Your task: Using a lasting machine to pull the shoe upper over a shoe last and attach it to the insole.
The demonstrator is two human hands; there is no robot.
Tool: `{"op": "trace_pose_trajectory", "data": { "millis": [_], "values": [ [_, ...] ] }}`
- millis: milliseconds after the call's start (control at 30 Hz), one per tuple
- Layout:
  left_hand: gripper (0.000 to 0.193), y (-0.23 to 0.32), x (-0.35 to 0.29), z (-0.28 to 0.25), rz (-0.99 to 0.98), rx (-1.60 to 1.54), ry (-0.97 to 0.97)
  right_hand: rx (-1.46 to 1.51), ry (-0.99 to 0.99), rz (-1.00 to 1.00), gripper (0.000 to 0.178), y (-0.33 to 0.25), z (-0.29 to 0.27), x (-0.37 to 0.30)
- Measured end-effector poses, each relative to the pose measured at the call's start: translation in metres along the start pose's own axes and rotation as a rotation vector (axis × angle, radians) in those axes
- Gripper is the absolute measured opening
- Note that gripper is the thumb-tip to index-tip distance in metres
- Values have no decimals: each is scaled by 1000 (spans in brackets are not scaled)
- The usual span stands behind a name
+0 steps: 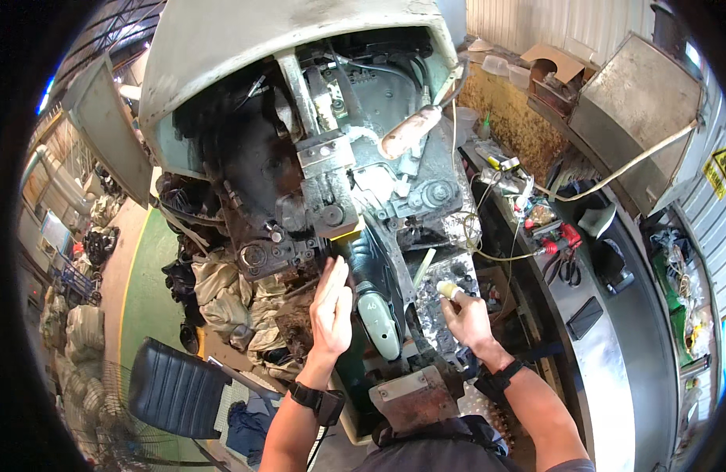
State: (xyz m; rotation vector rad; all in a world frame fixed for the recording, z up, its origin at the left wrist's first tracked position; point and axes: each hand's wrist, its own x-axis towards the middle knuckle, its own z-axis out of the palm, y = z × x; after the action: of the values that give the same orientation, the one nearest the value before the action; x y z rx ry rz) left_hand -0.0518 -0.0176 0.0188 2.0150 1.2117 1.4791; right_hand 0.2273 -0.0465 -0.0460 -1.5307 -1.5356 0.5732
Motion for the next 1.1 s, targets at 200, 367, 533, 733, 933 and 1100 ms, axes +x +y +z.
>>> {"op": "trace_pose_trajectory", "data": {
  "millis": [200,367,533,733,933,1100],
  "values": [
    [36,5,-3,0,54,57,25,96,-160,116,63,-17,2,-1],
    [35,-15,-31,-20,-130,-244,-1,89,-243,-281,116,-136,47,-18],
    [33,-24,-61,-23,-471,-448,119,65,-125,-311,115,-128,63,-28],
    [36,-10,-57,-25,-571,-571,160,99,-57,-333,111,-130,61,-22],
    [51,23,-16,-40,-758,-797,387,660,-419,167,83,-165,-31,-43],
    [37,98,-13,-17,-613,-1107,177,-39,-274,-680,76,-121,-92,-134]
  ]
}}
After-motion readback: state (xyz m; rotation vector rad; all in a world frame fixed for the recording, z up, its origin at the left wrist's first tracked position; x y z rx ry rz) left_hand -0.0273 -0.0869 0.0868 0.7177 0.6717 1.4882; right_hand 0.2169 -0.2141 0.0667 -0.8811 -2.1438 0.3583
